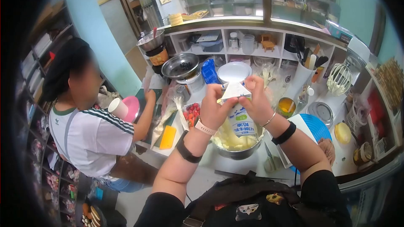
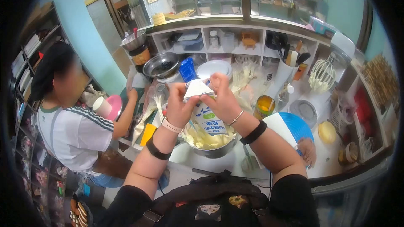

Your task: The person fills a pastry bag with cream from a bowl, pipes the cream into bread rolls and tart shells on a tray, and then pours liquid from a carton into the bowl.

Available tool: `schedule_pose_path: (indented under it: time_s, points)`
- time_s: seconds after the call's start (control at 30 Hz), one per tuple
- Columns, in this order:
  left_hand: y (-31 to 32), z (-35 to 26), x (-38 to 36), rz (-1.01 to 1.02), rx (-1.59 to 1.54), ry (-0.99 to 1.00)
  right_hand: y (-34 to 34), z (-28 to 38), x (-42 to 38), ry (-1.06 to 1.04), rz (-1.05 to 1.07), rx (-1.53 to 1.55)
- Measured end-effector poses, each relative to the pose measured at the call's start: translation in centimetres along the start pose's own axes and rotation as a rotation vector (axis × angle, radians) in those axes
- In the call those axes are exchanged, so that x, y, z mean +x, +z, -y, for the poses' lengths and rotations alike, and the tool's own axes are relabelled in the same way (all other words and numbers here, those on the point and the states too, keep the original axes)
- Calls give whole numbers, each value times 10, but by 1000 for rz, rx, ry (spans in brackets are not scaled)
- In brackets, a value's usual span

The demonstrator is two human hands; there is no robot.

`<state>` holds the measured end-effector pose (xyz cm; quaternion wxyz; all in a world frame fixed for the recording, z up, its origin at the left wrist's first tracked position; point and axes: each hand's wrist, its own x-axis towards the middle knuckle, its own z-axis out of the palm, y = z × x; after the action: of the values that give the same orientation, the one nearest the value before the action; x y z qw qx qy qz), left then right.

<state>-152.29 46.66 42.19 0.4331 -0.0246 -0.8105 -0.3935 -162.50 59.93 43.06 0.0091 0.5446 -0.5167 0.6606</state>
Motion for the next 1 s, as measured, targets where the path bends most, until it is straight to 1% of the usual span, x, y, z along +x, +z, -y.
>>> schedule_pose_path:
  time_s: [0.07, 0.1, 0.13, 0.2, 0.3, 0.4, 0.5, 0.53, 0.63, 0.73, 0.77, 0.8, 0.83, 0.87, 0.9, 0.93, 0.97, 1.0]
  points:
    - [12, -12, 7, -100, -281, -1, 3, -6, 0, 83, -55, 268]
    - [15, -19, 11, -151, -422, -2, 0, -10, 3, 144, -21, 310]
    - [14, -17, 11, -125, -388, -19, -3, -12, 4, 204, 13, 351]
    - [10, -8, 13, -74, -316, -49, 1, -10, 5, 225, -38, 439]
    - [14, 4, 14, -114, -160, 8, 10, -14, 4, 232, -162, 482]
    - [17, -9, 13, -91, -348, -180, 15, -20, 3, 251, -262, 498]
    - [18, -17, 14, -106, -585, -283, 18, -20, 3, 260, -299, 533]
    - [19, -17, 14, -135, -571, -262, 19, -20, 3, 260, -306, 547]
    - [26, -18, 9, -206, -472, -219, 20, -20, 2, 293, -296, 439]
    - [28, -22, 10, -263, -271, -171, 30, -4, 0, 183, -350, 127]
    - [29, -23, 9, -282, -202, -147, 31, -19, -5, 187, -300, -8]
    - [32, -25, 9, -298, -135, -127, 29, -20, -8, 228, -290, 8]
    - [37, -17, 7, -251, -162, -109, 26, -20, -10, 269, -285, 20]
    - [38, -15, 6, -228, -218, -149, 26, -20, -10, 310, -282, 29]
    - [40, -13, 3, -203, -276, -189, 27, -18, -10, 288, -330, 60]
    - [41, -12, 1, -178, -336, -228, 25, -16, -9, 303, -335, 41]
    - [40, -9, 0, -166, -82, -97, 22, -14, -8, 317, -341, 23]
    - [37, -12, -1, -145, -50, -119, 21, -13, -7, 330, -349, 7]
